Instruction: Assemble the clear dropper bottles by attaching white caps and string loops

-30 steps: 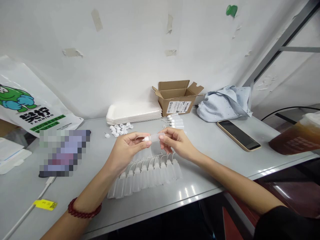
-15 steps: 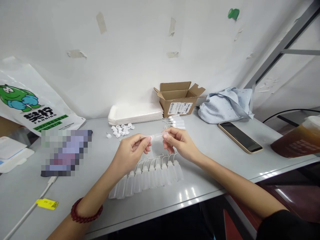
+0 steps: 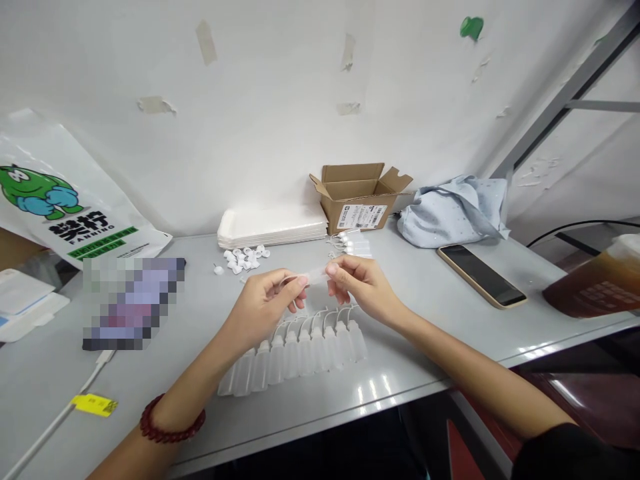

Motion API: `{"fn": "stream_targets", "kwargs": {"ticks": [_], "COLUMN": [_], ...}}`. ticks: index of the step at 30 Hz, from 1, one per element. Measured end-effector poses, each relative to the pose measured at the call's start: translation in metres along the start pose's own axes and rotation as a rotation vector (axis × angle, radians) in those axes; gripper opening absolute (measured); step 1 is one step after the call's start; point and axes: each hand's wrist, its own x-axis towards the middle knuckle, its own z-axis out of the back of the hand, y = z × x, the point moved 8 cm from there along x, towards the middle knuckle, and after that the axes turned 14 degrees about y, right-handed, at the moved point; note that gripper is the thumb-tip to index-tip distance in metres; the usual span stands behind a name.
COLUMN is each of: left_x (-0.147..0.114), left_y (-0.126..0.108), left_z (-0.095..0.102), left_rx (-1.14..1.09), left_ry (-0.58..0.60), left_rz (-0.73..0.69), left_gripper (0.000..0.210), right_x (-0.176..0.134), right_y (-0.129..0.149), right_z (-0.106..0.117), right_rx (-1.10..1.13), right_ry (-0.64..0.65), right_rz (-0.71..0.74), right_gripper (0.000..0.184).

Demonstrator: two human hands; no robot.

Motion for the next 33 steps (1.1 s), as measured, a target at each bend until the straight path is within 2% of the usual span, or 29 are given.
{"fn": "stream_targets", "kwargs": {"ticks": [5,9,12,17,20,23,27,30,33], "left_x": [0.004,0.006,0.004,-0.003,0.000,0.004,0.004,0.002,-0.001], "left_y": [0.012,0.020,0.015,0.002,0.005,0.013,0.016,0.011,0.006], "left_z": [-0.005,-0.008,-0.007,-0.001,-0.005,-0.012,-0.015,-0.011,-0.008], "left_rx": [-0.234,-0.338,-0.258,-0.052,-0.072,-0.218,-0.321,-0.237,-0.058], "left_ry": [0.058,0.094,0.079,-0.062,-0.027,0.064,0.097,0.058,0.016], "left_rz": [0.044,0.082,0.063,0.015,0.031,0.067,0.068,0.043,0.036], "left_gripper": [0.033,0.034,0.030,0.018,0.026,0.037,0.036,0.033,0.029], "right_x": [-0.001,-0.002,-0.003,-0.002,0.000,0.001,-0.001,-0.002,-0.001], "right_y": [0.012,0.013,0.010,0.000,-0.002,0.000,0.004,0.003,-0.003], "right_z": [0.006,0.006,0.005,0.006,0.006,0.006,0.005,0.005,0.003], "right_rx": [-0.162,-0.201,-0.178,-0.053,-0.007,-0.010,-0.049,-0.041,0.025], "right_ry": [-0.080,-0.095,-0.095,-0.110,-0.094,-0.076,-0.075,-0.080,-0.068], "right_rz": [0.130,0.156,0.116,0.008,0.004,0.044,0.060,0.041,0.017], "right_gripper": [0.022,0.020,0.021,0.028,0.030,0.028,0.025,0.026,0.029]}}
